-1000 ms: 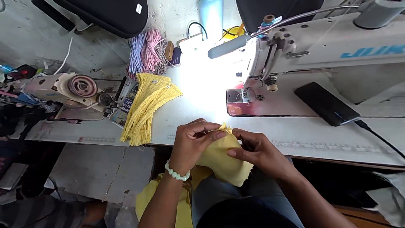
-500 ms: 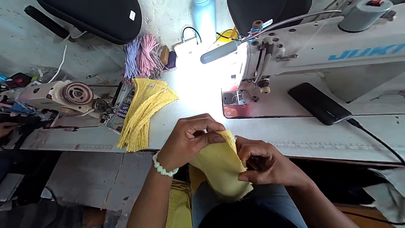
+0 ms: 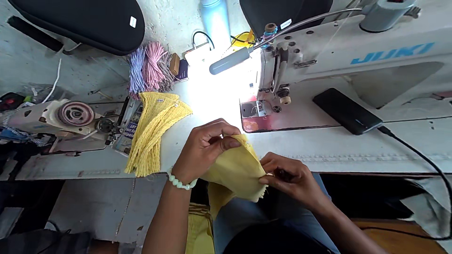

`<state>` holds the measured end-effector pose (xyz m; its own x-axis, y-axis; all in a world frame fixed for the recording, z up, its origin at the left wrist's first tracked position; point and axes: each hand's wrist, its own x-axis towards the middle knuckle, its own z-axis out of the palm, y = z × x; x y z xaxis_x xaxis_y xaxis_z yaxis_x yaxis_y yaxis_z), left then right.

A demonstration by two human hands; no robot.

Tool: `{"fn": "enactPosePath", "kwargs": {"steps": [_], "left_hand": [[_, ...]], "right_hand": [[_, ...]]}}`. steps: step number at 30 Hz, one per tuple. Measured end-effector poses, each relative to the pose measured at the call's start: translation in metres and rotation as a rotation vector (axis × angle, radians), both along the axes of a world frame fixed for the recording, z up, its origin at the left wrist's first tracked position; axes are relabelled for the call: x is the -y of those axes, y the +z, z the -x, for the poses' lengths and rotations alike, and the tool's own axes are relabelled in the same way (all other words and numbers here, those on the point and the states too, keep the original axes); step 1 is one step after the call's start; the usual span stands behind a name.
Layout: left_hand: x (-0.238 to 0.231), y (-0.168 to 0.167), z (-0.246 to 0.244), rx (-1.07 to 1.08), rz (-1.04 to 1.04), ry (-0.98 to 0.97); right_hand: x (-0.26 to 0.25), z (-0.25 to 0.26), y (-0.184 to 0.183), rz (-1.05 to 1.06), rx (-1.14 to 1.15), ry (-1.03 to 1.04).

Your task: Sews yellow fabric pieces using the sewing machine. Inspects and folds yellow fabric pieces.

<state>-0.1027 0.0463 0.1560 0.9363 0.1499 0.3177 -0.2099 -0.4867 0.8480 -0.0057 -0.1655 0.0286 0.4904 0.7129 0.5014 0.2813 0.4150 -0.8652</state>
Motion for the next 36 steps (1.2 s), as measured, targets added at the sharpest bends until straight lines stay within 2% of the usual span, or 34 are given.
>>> {"fn": "enactPosePath", "kwargs": {"steps": [5, 9, 12, 15, 17, 20, 23, 26, 28, 31, 36], "left_hand": [[0.000, -0.032, -0.044, -0.148, -0.214, 0.169], [0.005, -0.070, -0.096, -0.326, -0.272, 0.160], [0.014, -0.093, -0.125, -0.481, -0.347, 0.208], [0.024, -0.101, -0.138, -0.556, -0.315, 0.349], [0.032, -0.107, -0.137, -0.507, -0.290, 0.467], [0.046, -0.119, -0.134, -0.362, -0.428, 0.553], [0.055, -0.132, -0.132, -0.190, -0.656, 0.548], [0.066, -0.130, -0.118, -0.217, -0.782, 0.451], [0.070, -0.134, -0.102, -0.227, -0.788, 0.395], [0.058, -0.157, -0.088, -0.060, -0.748, 0.345], [0.039, -0.154, -0.098, -0.051, -0.615, 0.183]], "right_hand": [[0.007, 0.012, -0.005, 0.130, -0.068, -0.241], [-0.001, -0.006, -0.007, 0.398, 0.078, -0.510], [-0.009, -0.020, -0.007, 0.564, 0.137, -0.568], [-0.014, -0.026, -0.011, 0.633, 0.113, -0.552], [-0.015, -0.028, -0.013, 0.652, 0.098, -0.543], [-0.016, -0.028, -0.014, 0.668, 0.092, -0.546], [-0.016, -0.027, -0.016, 0.661, 0.127, -0.573], [-0.016, -0.026, -0.016, 0.661, 0.158, -0.590], [-0.016, -0.025, -0.016, 0.657, 0.161, -0.599], [-0.016, -0.023, -0.018, 0.649, 0.168, -0.598], [-0.014, -0.027, -0.020, 0.621, 0.142, -0.562]]}}
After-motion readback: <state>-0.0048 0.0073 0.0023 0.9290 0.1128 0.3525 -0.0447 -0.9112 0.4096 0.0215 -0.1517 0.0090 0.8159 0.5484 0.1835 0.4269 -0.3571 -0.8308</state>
